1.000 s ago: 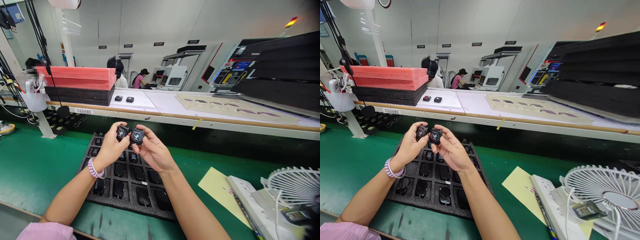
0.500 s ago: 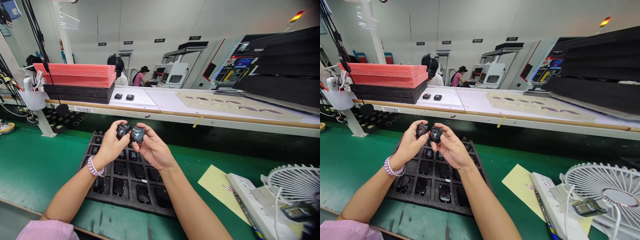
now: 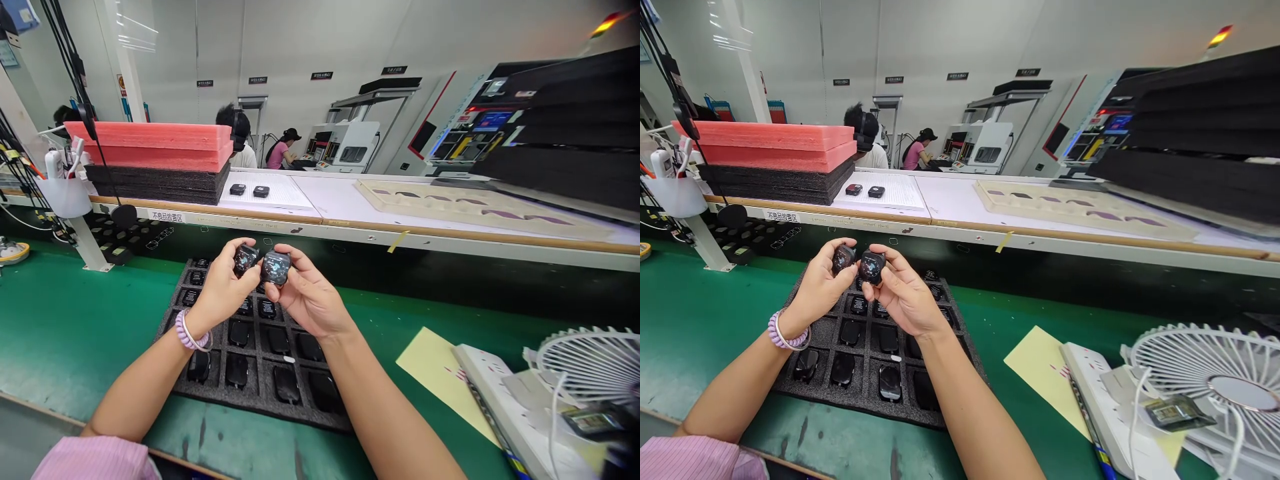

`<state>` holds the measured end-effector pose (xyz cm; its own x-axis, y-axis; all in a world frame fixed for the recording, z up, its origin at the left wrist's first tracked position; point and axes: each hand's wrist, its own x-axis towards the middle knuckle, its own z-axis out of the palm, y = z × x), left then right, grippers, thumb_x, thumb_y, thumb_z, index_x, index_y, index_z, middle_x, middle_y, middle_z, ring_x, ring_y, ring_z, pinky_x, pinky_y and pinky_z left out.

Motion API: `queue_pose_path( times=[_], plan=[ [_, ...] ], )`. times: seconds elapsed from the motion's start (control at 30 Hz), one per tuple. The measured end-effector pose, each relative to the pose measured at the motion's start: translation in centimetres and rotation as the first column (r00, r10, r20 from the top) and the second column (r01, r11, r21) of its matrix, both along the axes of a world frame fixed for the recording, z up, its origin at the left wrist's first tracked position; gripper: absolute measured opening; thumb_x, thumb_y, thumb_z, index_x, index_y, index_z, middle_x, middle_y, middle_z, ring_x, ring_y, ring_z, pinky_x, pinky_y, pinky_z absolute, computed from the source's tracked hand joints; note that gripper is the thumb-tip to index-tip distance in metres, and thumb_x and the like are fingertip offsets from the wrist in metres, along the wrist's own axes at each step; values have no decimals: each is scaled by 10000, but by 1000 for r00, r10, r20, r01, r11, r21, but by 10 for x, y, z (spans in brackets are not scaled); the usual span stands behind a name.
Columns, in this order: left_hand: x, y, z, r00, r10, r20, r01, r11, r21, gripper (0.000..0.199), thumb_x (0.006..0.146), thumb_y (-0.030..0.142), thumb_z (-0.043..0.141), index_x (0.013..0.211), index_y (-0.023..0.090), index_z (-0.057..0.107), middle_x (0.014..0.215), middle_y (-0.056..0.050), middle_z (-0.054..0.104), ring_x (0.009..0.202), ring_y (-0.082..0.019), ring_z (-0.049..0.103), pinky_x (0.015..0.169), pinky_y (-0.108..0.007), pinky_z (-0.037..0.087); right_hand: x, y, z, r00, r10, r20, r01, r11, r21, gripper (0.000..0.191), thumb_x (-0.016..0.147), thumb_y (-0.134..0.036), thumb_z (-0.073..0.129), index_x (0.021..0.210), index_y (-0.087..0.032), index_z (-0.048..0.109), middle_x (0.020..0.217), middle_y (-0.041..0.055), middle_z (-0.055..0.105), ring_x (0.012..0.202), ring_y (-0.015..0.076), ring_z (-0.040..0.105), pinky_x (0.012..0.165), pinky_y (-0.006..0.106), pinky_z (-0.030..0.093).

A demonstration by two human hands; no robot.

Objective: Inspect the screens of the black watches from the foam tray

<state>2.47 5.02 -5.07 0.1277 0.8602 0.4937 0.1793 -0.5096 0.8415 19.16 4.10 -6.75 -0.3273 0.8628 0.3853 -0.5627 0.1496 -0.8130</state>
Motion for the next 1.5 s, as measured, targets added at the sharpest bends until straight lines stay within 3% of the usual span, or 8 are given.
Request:
queue_pose_path(
  times=[0.53,1.3,1.4,1.5],
  plan=[
    [0,1,-2,1000,-15,-4,15,1000,-18,410,821,272,619,1217,172,578,911,-21,596,757,-136,519,667,-231,427,0,1,0,1000,2,3,-2,1000,2,380,806,-399,873,1130,-324,690,891,-21,612,656,128,598,628,272,495],
    [-1,4,-2,998,-59,15,59,998,-29,425,819,229,606,1236,163,557,967,-28,611,821,-144,550,764,-260,454,2,-1,0,999,-23,39,24,1000,-17,439,782,-421,883,1137,-302,654,927,-14,620,664,146,599,645,304,521],
    [-1,7,-3,998,-63,4,63,997,-51,394,824,222,612,1210,156,570,981,-31,611,835,-143,545,777,-258,451,1,1,-1,999,-26,43,27,999,-19,399,797,-408,871,1122,-298,667,926,-19,619,649,138,598,638,295,520],
    [1,11,-3,995,-45,88,56,991,-122,409,814,206,648,1211,140,572,1021,-44,615,840,-130,555,754,-234,456,3,5,-2,998,-29,56,33,997,-66,421,822,-368,840,1190,-295,650,933,-9,650,705,150,638,676,296,540]
  ],
)
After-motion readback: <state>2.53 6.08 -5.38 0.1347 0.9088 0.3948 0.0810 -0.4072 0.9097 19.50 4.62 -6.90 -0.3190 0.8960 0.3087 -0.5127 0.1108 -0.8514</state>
